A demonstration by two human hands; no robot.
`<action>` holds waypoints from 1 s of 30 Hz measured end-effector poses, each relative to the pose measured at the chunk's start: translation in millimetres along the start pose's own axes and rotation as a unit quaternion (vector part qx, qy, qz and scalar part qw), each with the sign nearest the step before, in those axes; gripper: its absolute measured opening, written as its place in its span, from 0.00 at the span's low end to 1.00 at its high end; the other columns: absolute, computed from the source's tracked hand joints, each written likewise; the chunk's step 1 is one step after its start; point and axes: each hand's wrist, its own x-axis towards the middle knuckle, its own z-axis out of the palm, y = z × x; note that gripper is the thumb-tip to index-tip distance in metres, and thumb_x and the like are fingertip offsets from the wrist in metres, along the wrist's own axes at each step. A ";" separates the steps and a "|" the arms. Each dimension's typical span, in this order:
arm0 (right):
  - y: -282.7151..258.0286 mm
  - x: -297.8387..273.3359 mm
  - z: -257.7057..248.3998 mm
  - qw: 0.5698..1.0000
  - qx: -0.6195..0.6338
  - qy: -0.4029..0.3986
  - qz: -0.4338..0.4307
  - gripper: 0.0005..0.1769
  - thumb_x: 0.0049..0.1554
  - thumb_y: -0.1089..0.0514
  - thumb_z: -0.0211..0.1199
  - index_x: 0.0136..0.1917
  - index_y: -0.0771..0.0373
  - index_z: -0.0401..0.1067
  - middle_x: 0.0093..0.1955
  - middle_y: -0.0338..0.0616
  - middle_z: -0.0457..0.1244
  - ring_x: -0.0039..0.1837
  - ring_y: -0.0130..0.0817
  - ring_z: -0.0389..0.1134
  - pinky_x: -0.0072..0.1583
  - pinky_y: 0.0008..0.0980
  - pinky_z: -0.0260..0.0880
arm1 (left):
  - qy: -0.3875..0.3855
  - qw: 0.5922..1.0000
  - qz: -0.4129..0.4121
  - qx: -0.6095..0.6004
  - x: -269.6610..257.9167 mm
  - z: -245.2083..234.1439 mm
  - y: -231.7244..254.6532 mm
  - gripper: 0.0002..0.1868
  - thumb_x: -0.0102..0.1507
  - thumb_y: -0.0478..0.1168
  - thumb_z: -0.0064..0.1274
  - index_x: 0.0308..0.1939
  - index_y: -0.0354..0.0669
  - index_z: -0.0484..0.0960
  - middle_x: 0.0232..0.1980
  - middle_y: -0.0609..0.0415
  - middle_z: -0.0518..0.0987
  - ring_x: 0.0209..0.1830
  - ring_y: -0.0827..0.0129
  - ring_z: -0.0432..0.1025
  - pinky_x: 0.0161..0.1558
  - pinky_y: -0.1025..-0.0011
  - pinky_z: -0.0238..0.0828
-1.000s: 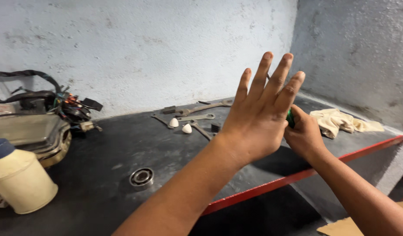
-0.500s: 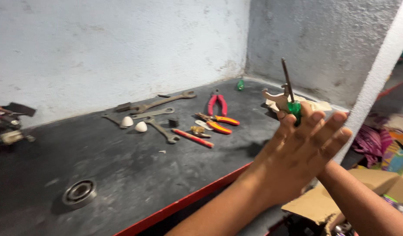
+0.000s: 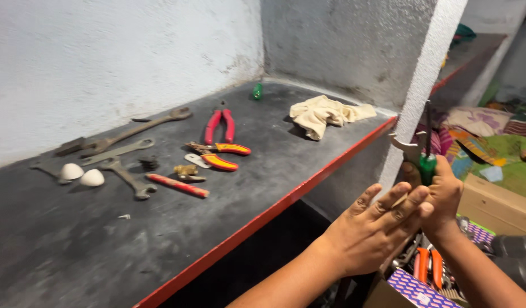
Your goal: The person sorts and organizes various hand tools, handling and placing wrenches, pliers, screwdrivers, shears, and a bearing between a workbench and a cardboard box by hand.
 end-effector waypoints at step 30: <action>283.7 -118.8 -44.9 0.836 -0.093 -0.115 0.528 0.25 0.52 0.64 0.66 0.63 0.63 0.68 0.39 0.45 0.69 0.34 0.34 0.69 0.37 0.32 0.68 | -0.439 0.859 -0.197 -0.175 42.2 222.5 92.3 0.57 0.60 0.64 0.52 0.80 0.37 0.42 0.84 0.45 0.33 0.84 0.54 0.23 0.74 0.41 0.13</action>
